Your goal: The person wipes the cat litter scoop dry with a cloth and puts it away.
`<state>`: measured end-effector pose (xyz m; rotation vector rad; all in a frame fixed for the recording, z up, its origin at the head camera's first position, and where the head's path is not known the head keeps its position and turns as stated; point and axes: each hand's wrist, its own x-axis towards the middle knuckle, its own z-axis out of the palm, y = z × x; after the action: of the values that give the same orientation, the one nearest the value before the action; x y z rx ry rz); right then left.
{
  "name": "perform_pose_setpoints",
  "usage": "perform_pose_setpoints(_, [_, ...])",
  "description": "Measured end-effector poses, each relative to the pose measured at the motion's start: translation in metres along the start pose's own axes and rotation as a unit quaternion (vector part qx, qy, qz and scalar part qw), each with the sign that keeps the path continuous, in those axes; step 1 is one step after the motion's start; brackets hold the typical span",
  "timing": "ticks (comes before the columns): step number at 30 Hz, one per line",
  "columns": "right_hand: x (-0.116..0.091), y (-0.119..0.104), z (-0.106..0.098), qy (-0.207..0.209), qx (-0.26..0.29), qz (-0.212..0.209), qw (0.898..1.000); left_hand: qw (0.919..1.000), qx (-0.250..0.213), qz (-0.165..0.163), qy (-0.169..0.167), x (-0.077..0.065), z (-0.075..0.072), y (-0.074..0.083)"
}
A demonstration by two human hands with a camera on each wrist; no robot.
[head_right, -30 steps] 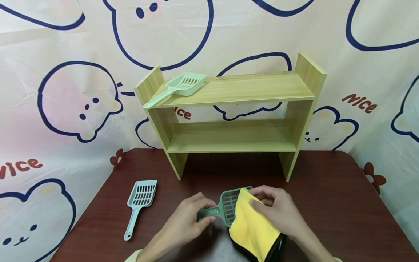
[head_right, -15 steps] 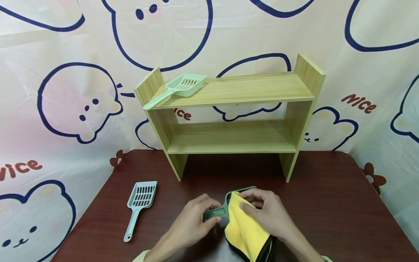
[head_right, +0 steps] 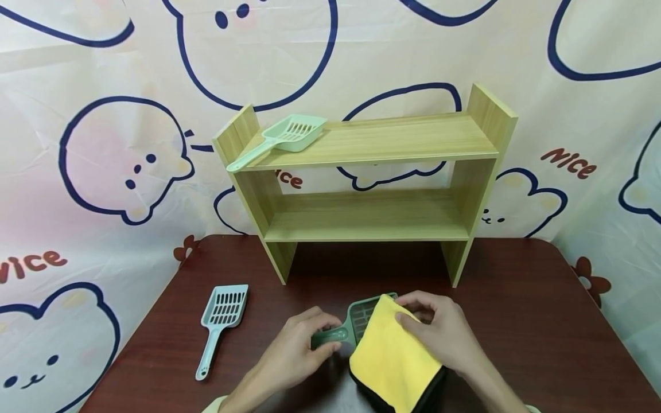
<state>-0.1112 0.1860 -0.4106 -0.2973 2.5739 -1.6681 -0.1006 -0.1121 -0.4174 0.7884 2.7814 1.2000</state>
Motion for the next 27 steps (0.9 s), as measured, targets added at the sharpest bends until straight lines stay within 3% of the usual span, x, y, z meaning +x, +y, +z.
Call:
perform_pose_setpoints(11, [-0.001,0.001,-0.014,0.002,0.025,0.018,1.000,0.9999,-0.002,-0.001,0.012,-0.005,-0.009,-0.008])
perform_pose_setpoints(27, [0.005,-0.003,0.019,0.005,-0.013,-0.012,1.000,1.0000,0.001,-0.002,0.009,0.004,0.001,0.004])
